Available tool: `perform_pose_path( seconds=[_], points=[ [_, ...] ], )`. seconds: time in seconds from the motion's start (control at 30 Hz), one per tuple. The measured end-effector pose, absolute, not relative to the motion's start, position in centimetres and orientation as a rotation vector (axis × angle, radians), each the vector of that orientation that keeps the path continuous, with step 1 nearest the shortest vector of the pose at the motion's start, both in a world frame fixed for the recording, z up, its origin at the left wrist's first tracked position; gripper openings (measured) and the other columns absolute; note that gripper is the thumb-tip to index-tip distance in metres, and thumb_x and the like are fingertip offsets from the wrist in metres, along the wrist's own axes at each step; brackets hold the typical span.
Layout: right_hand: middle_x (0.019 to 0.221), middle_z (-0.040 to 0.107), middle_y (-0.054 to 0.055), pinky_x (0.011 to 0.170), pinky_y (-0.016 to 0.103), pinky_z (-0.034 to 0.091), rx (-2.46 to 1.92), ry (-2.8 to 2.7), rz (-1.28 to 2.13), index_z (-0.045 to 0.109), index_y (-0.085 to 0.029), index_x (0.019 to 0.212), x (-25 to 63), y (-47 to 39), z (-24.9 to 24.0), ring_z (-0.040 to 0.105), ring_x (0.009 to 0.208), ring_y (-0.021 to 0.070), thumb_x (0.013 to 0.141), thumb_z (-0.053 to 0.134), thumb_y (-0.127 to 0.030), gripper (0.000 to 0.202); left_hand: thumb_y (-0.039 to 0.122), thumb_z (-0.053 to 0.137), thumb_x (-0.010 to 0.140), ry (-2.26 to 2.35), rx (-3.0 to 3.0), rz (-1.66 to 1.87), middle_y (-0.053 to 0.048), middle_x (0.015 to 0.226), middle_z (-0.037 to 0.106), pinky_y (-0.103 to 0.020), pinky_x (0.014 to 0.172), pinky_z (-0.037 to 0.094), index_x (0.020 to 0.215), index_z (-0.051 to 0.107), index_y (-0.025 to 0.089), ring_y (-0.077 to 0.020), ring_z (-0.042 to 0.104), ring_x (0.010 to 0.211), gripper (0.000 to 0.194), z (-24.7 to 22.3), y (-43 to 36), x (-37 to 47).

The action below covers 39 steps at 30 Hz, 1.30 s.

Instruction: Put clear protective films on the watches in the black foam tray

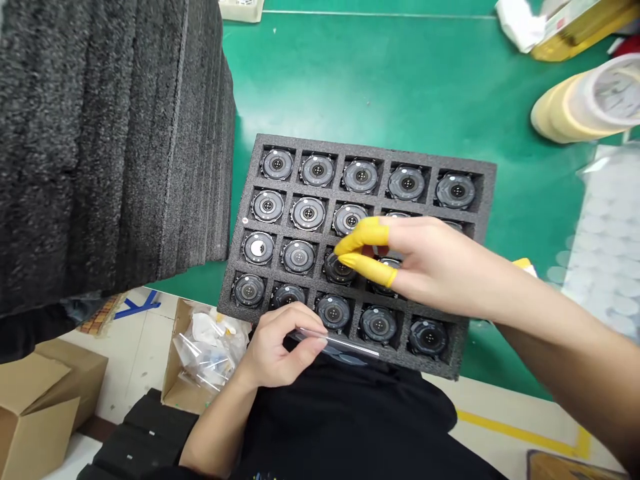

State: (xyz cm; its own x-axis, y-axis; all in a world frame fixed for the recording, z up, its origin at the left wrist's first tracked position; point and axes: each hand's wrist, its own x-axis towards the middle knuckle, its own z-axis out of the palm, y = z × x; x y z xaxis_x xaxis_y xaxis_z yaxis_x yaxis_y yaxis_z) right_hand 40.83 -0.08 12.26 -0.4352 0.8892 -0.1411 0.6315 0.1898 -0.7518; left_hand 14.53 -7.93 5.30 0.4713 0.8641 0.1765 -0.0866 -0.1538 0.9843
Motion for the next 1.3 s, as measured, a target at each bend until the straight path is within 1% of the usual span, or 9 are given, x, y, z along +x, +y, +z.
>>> perform_pose_path(
  seconds=[0.1,0.2,0.4,0.57,0.7,0.97,1.17,1.23,1.3],
  points=[
    [0.101,0.083,0.006,0.077,0.04,0.058,-1.435,-1.96,1.052,0.077,-0.028,0.105,41.6,-3.1,12.1,0.076,0.085,0.0254,0.105,0.067,-0.036,0.013,0.032,0.071,0.109,0.72,1.473,1.0,-0.006,0.087,0.078,-0.027,0.072,0.061,0.099,0.074,0.017,-0.0166,0.075,0.079,0.018,5.5,-8.0,14.8],
    [0.102,0.083,0.005,0.077,0.041,0.06,-1.393,-1.861,1.042,0.076,-0.031,0.11,41.7,-5.6,12.4,0.077,0.086,0.0252,0.106,0.069,-0.032,0.008,0.033,0.072,0.109,0.737,1.459,1.037,-0.006,0.085,0.078,-0.026,0.071,0.06,0.094,0.073,0.017,-0.0161,0.074,0.078,0.022,5.9,-8.2,15.2],
    [0.097,0.08,0.003,0.072,0.033,0.06,-1.226,-1.842,1.071,0.073,-0.03,0.113,40.5,-7.8,14.3,0.074,0.083,0.0202,0.103,0.07,-0.019,0.015,0.036,0.071,0.11,0.764,1.507,1.055,-0.005,0.082,0.076,-0.026,0.067,0.058,0.089,0.073,0.017,-0.0153,0.072,0.074,0.028,6.8,-8.8,15.7],
    [0.092,0.077,0.003,0.069,0.028,0.057,-1.115,-1.944,1.103,0.071,-0.025,0.106,39.6,-7.9,15.0,0.07,0.078,0.0167,0.104,0.067,-0.017,0.009,0.035,0.073,0.109,0.737,1.554,1.076,-0.004,0.082,0.077,-0.025,0.068,0.057,0.089,0.073,0.018,-0.014,0.071,0.074,0.027,7.3,-9.2,15.8],
    [0.09,0.074,0.003,0.067,0.026,0.056,-1.084,-1.981,1.131,0.07,-0.023,0.102,39.1,-8.0,15.3,0.067,0.076,0.0148,0.106,0.065,-0.02,0.007,0.036,0.073,0.109,0.732,1.573,1.076,-0.003,0.082,0.077,-0.025,0.069,0.058,0.088,0.072,0.018,-0.0139,0.071,0.074,0.027,7.6,-9.4,15.8],
    [0.085,0.073,0.001,0.066,0.026,0.053,-1.064,-1.986,1.122,0.066,-0.024,0.095,38.6,-8.2,15.3,0.064,0.073,0.014,0.104,0.066,-0.017,0.011,0.034,0.074,0.108,0.712,1.57,1.068,-0.003,0.082,0.077,-0.026,0.071,0.058,0.088,0.071,0.018,-0.0145,0.072,0.075,0.026,7.6,-9.6,15.8],
    [0.082,0.073,0.0,0.066,0.025,0.053,-1.076,-1.967,1.063,0.065,-0.024,0.089,38.6,-7.7,15.2,0.063,0.071,0.014,0.098,0.065,-0.012,0.015,0.047,0.076,0.106,0.733,1.562,0.999,-0.004,0.083,0.074,-0.026,0.069,0.056,0.093,0.072,0.018,-0.0148,0.068,0.073,0.032,7.5,-9.5,15.7],
    [0.081,0.072,-0.001,0.067,0.026,0.054,-1.113,-1.924,1.069,0.064,-0.024,0.087,38.5,-7.5,15.3,0.064,0.071,0.0145,0.095,0.066,-0.011,0.016,0.043,0.077,0.106,0.728,1.59,0.991,-0.004,0.083,0.075,-0.026,0.071,0.057,0.094,0.072,0.018,-0.0155,0.069,0.075,0.028,7.6,-9.4,15.7],
    [0.081,0.072,-0.001,0.067,0.026,0.055,-1.161,-1.876,1.075,0.064,-0.025,0.087,38.5,-7.2,15.4,0.064,0.071,0.0151,0.093,0.067,-0.01,0.016,0.034,0.076,0.106,0.711,1.622,1.002,-0.004,0.084,0.077,-0.027,0.074,0.059,0.094,0.071,0.018,-0.016,0.071,0.077,0.021,7.7,-9.3,15.7]
  ],
)
